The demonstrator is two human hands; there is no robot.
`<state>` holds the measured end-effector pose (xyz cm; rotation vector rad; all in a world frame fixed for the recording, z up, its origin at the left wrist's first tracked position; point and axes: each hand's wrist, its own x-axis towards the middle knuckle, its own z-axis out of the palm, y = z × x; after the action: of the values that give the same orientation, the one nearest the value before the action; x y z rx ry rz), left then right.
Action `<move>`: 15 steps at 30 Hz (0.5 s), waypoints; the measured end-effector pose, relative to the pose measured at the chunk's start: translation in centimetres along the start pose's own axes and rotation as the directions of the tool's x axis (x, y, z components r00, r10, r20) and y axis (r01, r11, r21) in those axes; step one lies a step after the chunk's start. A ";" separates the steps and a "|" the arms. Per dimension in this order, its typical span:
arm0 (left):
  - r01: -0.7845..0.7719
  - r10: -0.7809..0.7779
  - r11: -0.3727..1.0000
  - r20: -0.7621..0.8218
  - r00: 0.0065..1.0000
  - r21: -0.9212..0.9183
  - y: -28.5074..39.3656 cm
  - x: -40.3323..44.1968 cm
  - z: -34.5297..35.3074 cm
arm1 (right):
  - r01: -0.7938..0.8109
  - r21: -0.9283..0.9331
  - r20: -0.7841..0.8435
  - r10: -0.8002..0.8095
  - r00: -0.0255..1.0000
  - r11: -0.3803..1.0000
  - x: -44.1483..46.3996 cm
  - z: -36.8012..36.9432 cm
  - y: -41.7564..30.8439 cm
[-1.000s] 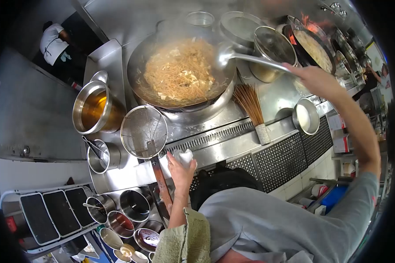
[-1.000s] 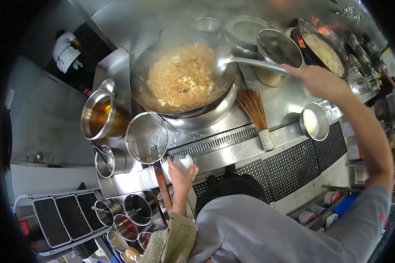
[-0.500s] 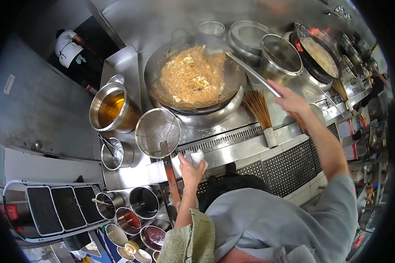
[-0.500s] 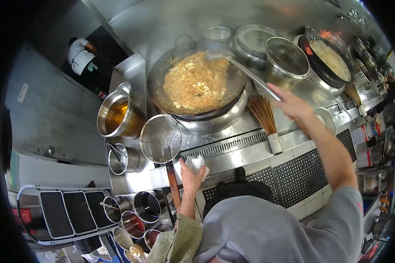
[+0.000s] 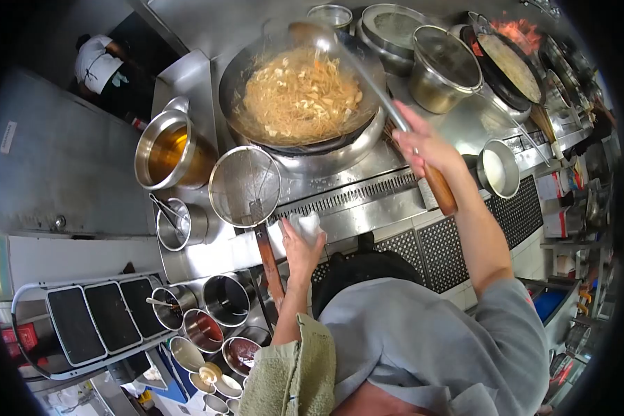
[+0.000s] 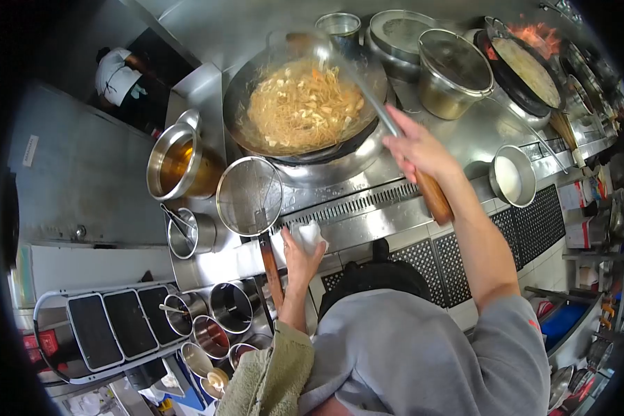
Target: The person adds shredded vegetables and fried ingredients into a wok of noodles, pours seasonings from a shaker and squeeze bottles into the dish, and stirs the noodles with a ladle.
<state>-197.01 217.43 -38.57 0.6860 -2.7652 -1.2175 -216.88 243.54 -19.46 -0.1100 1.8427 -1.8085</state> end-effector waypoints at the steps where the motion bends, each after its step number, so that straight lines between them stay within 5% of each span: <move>1: -0.024 0.024 0.999 -0.004 1.000 0.029 -0.3 0.1 0.3 | -0.009 0.000 0.006 0.009 1.000 1.000 1.3 -0.2 0.0; 3: -0.059 0.060 0.997 -0.015 0.998 0.054 -0.5 0.1 0.3 | 0.128 -0.115 -0.067 -0.136 0.988 0.985 5.4 -0.5 0.1; 7: -0.025 0.026 0.999 -0.015 1.000 0.046 -0.4 0.1 0.2 | 0.057 -0.045 -0.073 -0.060 0.996 0.997 11.0 0.6 1.4; 9: -0.055 0.057 0.997 -0.025 0.998 0.060 -0.7 0.0 0.4 | -0.049 0.022 0.205 0.043 0.978 0.999 11.9 1.9 1.4; 10: -0.053 0.054 0.997 -0.024 0.998 0.060 -0.7 -0.1 0.5 | -0.051 0.023 0.206 0.046 0.978 0.998 11.5 1.6 1.3; 12: -0.026 0.026 0.999 0.007 1.000 0.028 -0.5 0.2 0.2 | 0.075 -0.418 0.239 0.030 0.971 0.905 8.6 1.8 -1.1; 15: -0.051 0.051 0.998 0.006 0.999 -0.024 -0.7 0.3 -0.4 | 0.157 -0.676 0.207 -0.019 0.978 0.720 3.8 -0.5 -3.5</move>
<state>-196.90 216.62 -38.79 0.6064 -2.7503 -1.2436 -221.40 242.09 -17.40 -0.6331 2.3030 -1.0132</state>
